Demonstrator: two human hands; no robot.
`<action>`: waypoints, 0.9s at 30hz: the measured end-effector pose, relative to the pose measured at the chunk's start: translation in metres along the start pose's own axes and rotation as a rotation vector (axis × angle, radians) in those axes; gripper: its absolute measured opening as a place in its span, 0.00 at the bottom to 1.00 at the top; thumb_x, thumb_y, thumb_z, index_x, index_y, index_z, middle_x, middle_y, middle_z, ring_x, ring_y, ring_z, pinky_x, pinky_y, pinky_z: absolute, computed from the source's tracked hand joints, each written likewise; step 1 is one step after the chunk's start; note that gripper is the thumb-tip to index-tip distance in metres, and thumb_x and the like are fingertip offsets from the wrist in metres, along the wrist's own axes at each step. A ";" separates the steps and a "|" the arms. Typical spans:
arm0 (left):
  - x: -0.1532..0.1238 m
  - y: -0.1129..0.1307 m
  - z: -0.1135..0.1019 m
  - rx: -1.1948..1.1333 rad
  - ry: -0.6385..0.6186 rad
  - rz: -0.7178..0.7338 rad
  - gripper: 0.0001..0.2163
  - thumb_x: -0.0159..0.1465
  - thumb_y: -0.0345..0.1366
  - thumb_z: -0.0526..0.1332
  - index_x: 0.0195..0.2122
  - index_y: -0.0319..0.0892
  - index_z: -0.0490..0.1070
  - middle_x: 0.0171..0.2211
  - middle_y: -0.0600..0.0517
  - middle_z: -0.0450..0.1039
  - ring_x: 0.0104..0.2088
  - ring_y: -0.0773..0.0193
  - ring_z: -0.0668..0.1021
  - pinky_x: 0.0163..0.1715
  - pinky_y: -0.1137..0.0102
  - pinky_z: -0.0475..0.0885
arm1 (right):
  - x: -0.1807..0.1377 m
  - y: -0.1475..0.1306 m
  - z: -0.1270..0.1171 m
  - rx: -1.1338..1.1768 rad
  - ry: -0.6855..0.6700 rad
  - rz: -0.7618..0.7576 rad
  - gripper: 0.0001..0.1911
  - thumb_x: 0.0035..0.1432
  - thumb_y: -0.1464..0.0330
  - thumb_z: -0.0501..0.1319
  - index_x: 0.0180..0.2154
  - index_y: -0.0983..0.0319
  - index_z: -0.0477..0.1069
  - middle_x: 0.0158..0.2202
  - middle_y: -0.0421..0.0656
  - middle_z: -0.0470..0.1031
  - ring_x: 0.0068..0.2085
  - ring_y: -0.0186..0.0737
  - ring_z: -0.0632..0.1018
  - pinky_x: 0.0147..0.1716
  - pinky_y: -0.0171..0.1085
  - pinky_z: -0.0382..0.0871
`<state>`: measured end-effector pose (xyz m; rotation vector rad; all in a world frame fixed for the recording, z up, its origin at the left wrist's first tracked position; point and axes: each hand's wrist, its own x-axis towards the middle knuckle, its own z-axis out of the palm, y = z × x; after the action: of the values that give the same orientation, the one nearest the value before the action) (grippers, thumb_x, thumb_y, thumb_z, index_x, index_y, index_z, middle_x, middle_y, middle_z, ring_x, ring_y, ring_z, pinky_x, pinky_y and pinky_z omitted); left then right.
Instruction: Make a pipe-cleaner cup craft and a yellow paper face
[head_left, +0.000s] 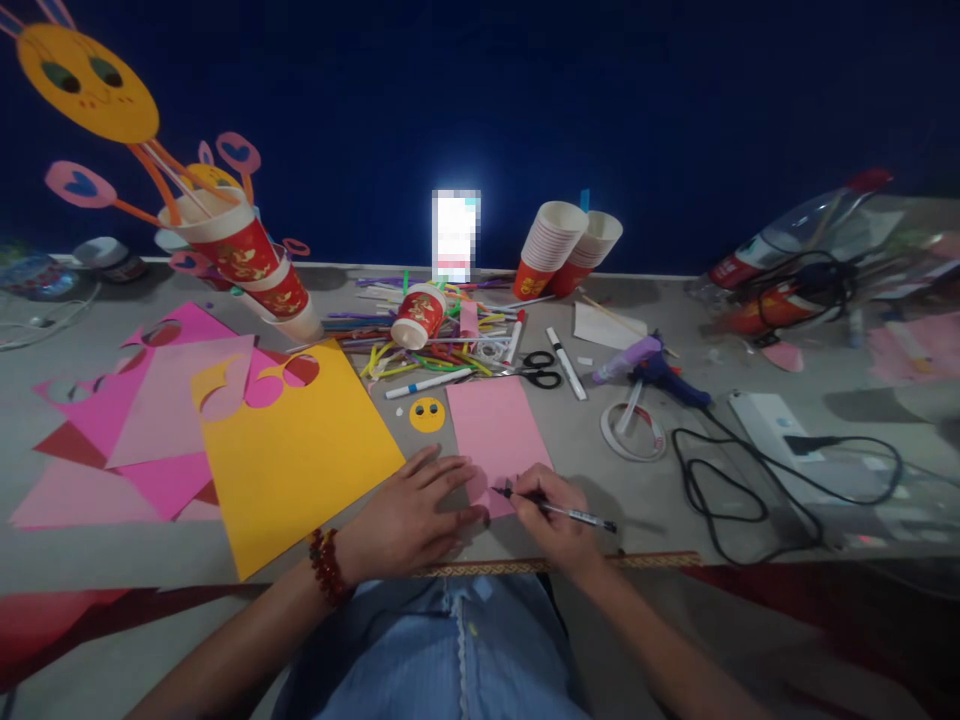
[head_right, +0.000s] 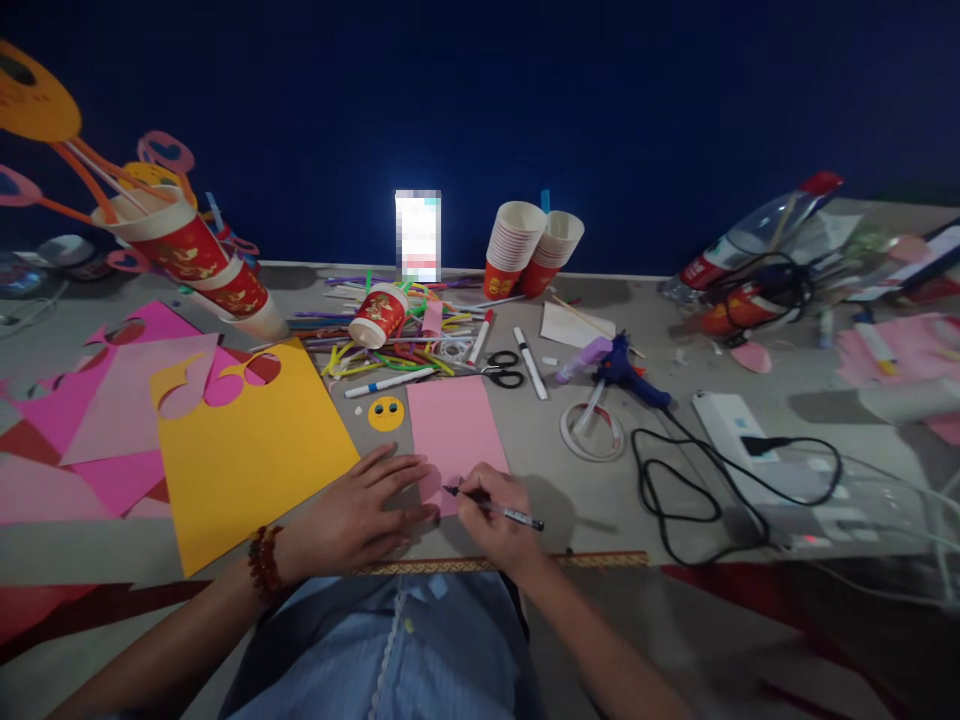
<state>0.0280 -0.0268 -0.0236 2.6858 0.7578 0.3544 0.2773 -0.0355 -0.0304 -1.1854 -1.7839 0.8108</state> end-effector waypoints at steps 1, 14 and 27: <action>0.000 0.000 0.000 -0.001 -0.004 -0.003 0.20 0.69 0.42 0.59 0.62 0.53 0.66 0.66 0.44 0.61 0.68 0.49 0.59 0.67 0.46 0.50 | 0.000 0.000 0.000 -0.006 0.004 0.000 0.07 0.57 0.74 0.57 0.27 0.59 0.65 0.21 0.35 0.66 0.22 0.32 0.68 0.23 0.32 0.60; -0.001 -0.002 -0.009 -0.107 -0.013 0.020 0.15 0.67 0.39 0.61 0.55 0.51 0.73 0.65 0.47 0.63 0.69 0.49 0.58 0.69 0.46 0.46 | 0.000 -0.007 0.007 -0.099 -0.010 -0.112 0.06 0.56 0.72 0.57 0.27 0.58 0.67 0.21 0.36 0.70 0.22 0.34 0.69 0.25 0.34 0.62; -0.003 -0.004 -0.009 -0.178 0.003 -0.009 0.12 0.67 0.37 0.61 0.51 0.49 0.76 0.67 0.45 0.59 0.69 0.50 0.59 0.69 0.47 0.48 | 0.002 -0.006 0.011 -0.094 -0.086 -0.035 0.07 0.57 0.71 0.56 0.26 0.59 0.67 0.21 0.35 0.70 0.22 0.33 0.70 0.27 0.33 0.61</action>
<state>0.0210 -0.0236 -0.0175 2.5153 0.7036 0.4033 0.2653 -0.0364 -0.0301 -1.1925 -1.9262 0.7753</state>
